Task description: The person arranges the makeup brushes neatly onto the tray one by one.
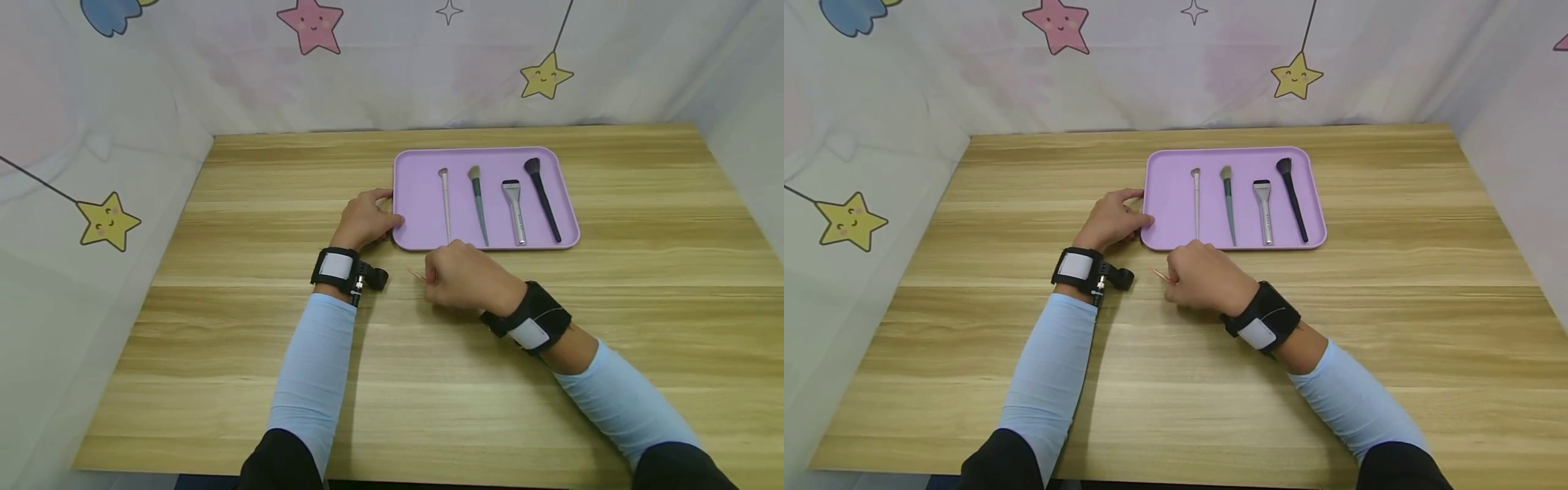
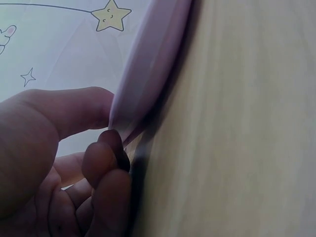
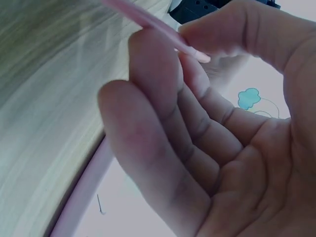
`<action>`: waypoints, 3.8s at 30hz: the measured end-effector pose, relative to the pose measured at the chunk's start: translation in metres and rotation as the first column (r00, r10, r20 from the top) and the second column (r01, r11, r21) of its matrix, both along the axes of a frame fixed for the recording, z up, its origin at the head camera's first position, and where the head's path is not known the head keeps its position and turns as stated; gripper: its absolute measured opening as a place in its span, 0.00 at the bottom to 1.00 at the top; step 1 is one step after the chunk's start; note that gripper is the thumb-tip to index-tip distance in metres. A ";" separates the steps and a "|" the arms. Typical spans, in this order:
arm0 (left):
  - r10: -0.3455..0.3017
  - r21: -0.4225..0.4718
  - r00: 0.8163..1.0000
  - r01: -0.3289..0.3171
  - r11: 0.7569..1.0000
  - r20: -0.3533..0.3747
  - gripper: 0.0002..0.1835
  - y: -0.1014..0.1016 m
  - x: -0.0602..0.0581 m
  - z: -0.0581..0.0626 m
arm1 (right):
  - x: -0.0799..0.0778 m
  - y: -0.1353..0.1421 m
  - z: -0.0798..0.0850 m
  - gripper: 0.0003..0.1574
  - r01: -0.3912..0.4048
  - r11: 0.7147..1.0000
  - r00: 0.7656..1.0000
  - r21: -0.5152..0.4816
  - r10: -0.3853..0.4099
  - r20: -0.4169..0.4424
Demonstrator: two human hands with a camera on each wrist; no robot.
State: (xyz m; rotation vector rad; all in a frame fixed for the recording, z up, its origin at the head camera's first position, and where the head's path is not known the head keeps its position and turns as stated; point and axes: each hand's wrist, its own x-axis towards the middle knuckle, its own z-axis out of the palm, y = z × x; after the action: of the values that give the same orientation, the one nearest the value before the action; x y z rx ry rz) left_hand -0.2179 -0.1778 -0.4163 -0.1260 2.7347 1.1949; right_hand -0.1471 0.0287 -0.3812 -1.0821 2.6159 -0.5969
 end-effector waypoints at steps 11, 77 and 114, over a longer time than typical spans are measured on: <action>-0.006 -0.006 1.000 0.006 1.000 -0.006 0.34 -0.001 -0.001 0.000 | -0.006 0.000 -0.002 0.04 0.067 0.993 0.998 -0.093 -0.068 -0.003; -0.008 -0.024 1.000 0.008 1.000 -0.007 0.35 0.000 -0.003 -0.001 | -0.053 -0.001 -0.003 0.07 0.395 0.843 0.915 -0.366 -0.327 0.235; -0.012 -0.038 1.000 0.011 0.999 -0.028 0.34 0.000 -0.002 -0.001 | -0.079 -0.026 -0.017 0.17 0.487 0.813 0.867 -0.320 -0.404 0.292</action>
State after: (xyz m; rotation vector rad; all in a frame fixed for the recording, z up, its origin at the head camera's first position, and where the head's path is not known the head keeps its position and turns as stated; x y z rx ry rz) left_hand -0.2197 -0.1778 -0.4177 -0.0983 2.7796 1.1517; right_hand -0.2256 0.0031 -0.3979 -0.4236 2.6237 -1.3004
